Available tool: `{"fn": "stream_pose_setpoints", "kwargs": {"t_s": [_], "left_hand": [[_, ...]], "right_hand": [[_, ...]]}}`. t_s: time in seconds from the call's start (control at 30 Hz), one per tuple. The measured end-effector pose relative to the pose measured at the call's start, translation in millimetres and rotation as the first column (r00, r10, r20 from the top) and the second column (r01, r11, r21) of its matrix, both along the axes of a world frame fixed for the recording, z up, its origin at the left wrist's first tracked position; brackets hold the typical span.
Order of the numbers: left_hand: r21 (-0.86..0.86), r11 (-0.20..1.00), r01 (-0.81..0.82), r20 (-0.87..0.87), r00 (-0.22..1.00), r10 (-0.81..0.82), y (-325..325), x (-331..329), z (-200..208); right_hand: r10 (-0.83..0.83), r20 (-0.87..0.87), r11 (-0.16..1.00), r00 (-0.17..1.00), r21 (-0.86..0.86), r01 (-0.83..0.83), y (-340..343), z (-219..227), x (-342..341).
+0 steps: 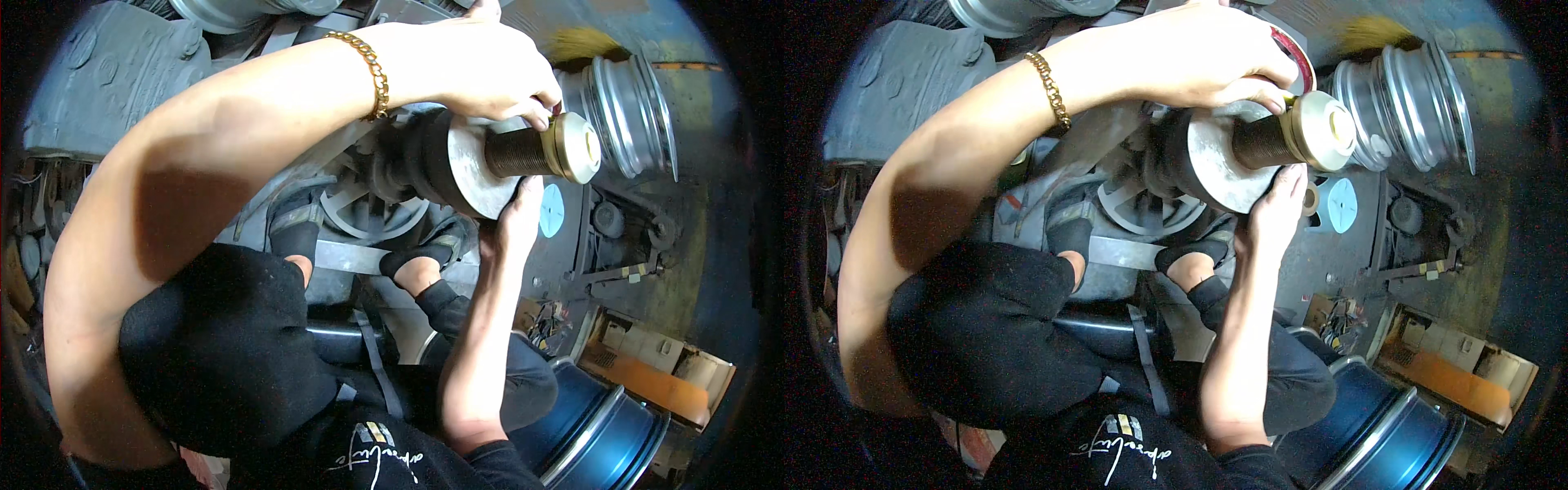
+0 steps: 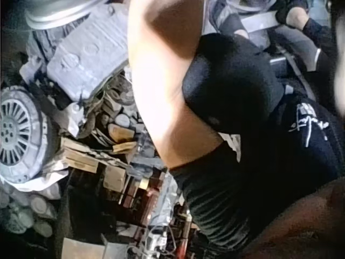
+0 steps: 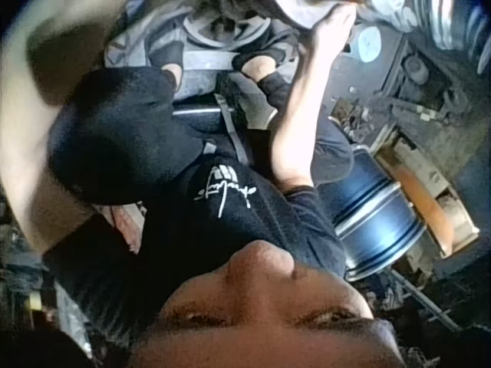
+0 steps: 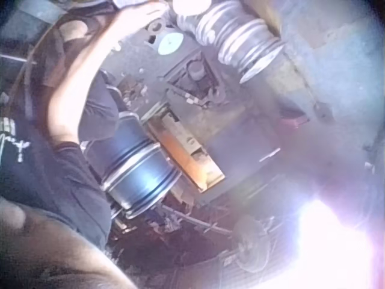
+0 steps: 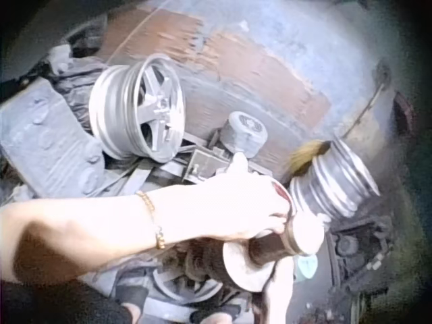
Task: The person assembles small mechanical components on a bench-mounted machine. They place a metal cap onto a central spindle, wipe it with a white cloth, and then wrap a yellow tape around the spindle. The person handles the parts by hand and uses a cloth for cleaning.
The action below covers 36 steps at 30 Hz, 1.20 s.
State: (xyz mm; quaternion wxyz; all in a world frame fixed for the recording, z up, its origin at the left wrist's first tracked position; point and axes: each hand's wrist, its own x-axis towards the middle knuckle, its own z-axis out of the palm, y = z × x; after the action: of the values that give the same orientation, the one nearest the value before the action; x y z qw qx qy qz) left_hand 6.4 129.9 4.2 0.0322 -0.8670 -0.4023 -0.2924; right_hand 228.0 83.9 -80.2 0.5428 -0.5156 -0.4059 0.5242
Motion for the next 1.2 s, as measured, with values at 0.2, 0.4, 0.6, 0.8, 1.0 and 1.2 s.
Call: {"fn": "stream_pose_setpoints", "kwargs": {"t_s": [0.2,0.4,0.6,0.8,1.0,1.2], "left_hand": [[-0.021,1.000,0.004,-0.008,1.000,-0.004,4,0,-1],[-0.068,0.997,0.025,0.008,1.000,-0.025,4,0,3],[-0.101,0.994,0.030,0.020,0.999,-0.028,9,3,1],[0.002,0.999,0.046,0.057,0.997,-0.046,12,4,-6],[0.313,0.922,0.229,-0.030,0.973,-0.231,8,-12,-11],[0.115,0.981,0.156,-0.092,0.985,-0.146,5,-11,-4]], "right_hand": [[0.350,0.603,0.916,0.717,-0.061,-0.396,58,-6,66],[0.200,0.809,0.891,0.552,0.084,-0.446,126,-19,101],[-0.043,0.665,0.999,0.746,0.018,0.041,52,20,48],[-0.083,-0.139,0.963,0.987,-0.265,0.044,-29,16,-13],[0.067,0.003,0.994,0.998,-0.092,-0.066,2,-8,11],[0.333,0.320,0.934,0.887,-0.239,-0.264,53,-8,63]]}}
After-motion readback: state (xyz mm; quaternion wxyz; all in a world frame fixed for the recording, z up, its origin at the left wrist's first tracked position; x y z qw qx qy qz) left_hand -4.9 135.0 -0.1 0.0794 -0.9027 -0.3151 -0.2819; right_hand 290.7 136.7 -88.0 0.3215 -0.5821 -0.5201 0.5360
